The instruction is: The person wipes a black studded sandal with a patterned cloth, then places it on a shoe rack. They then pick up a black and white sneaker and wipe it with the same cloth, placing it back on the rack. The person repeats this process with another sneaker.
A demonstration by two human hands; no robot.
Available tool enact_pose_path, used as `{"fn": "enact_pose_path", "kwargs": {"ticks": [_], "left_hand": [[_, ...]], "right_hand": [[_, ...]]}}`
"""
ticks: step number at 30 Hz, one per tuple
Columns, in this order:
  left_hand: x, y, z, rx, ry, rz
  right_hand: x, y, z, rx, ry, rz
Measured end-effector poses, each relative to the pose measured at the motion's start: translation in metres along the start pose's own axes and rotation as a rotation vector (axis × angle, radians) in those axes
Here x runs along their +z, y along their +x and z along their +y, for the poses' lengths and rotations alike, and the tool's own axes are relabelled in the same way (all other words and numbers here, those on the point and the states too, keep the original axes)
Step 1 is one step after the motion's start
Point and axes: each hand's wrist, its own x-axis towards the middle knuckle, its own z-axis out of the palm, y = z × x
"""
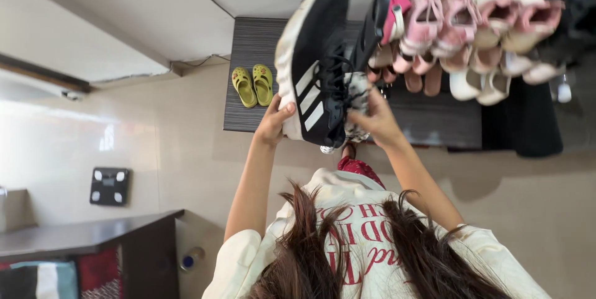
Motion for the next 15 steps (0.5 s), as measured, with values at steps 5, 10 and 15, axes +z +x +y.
{"fn": "enact_pose_path", "kwargs": {"ticks": [5,10,15], "left_hand": [[-0.001,-0.032,-0.001,-0.008,-0.070,-0.235],[0.032,-0.045,-0.029,-0.161,0.188,-0.256],[0.074,-0.057,-0.058,-0.214,0.210,-0.520]], "right_hand": [[0.013,-0.069,-0.050,-0.386,-0.009,0.406],[0.035,-0.120,-0.117,-0.691,-0.760,0.583],[0.029,-0.137,-0.122,-0.728,-1.667,0.527]]}}
